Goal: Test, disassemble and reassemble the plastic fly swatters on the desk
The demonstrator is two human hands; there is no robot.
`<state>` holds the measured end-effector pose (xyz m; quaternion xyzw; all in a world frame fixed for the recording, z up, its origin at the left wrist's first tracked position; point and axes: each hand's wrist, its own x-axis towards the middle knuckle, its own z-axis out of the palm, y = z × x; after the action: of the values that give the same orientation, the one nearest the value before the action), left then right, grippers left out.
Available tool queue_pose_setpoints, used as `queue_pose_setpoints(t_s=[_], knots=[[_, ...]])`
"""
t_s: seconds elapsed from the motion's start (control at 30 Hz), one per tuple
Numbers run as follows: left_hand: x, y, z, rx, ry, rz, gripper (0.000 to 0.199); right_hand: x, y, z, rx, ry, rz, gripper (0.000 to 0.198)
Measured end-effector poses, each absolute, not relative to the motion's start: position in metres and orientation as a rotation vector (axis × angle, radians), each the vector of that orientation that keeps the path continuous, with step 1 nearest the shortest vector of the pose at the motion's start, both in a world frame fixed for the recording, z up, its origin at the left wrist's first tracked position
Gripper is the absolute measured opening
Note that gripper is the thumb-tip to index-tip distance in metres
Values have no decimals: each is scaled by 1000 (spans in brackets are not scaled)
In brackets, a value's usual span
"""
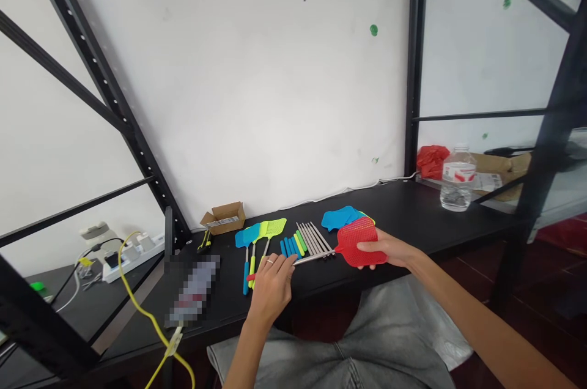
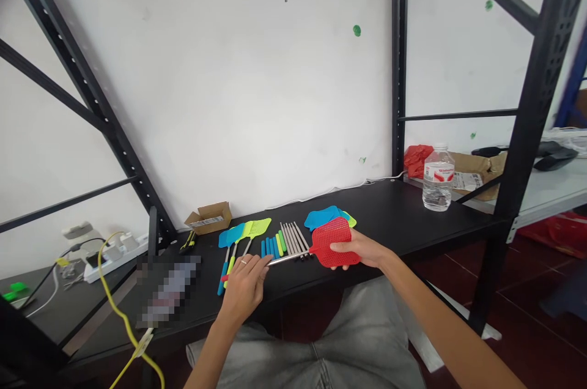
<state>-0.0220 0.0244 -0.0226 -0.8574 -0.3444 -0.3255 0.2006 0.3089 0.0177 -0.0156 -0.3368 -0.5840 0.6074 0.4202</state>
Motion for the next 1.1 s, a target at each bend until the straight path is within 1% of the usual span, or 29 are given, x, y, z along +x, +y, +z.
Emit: queue_pose_setpoints(t_s=[0.07,0.23,0.43,0.63,0.93,1.1], knots=[[-21,23,-21,-2425,-959,-876,28,310,15,-11,-831,-1527,1586,53],[-22,23,-21,-2438,-962,-820,20,298,12,-1,-757,-1593,1689,56],[-26,27,-23,-2418,-956,-868,19,284,11,-1,-720,-1610,1638,48],[-28,31,-25,-2393,-978,-925,21,278,12,-7,-739,-1563,1605,50],[-26,32,-26,-2403,-1003,-780,21,269,20,-22,-759,-1576,1599,47],[-25,32,-26,-2393,-1014,-782,19,273,20,-19,-759,-1579,1605,46]])
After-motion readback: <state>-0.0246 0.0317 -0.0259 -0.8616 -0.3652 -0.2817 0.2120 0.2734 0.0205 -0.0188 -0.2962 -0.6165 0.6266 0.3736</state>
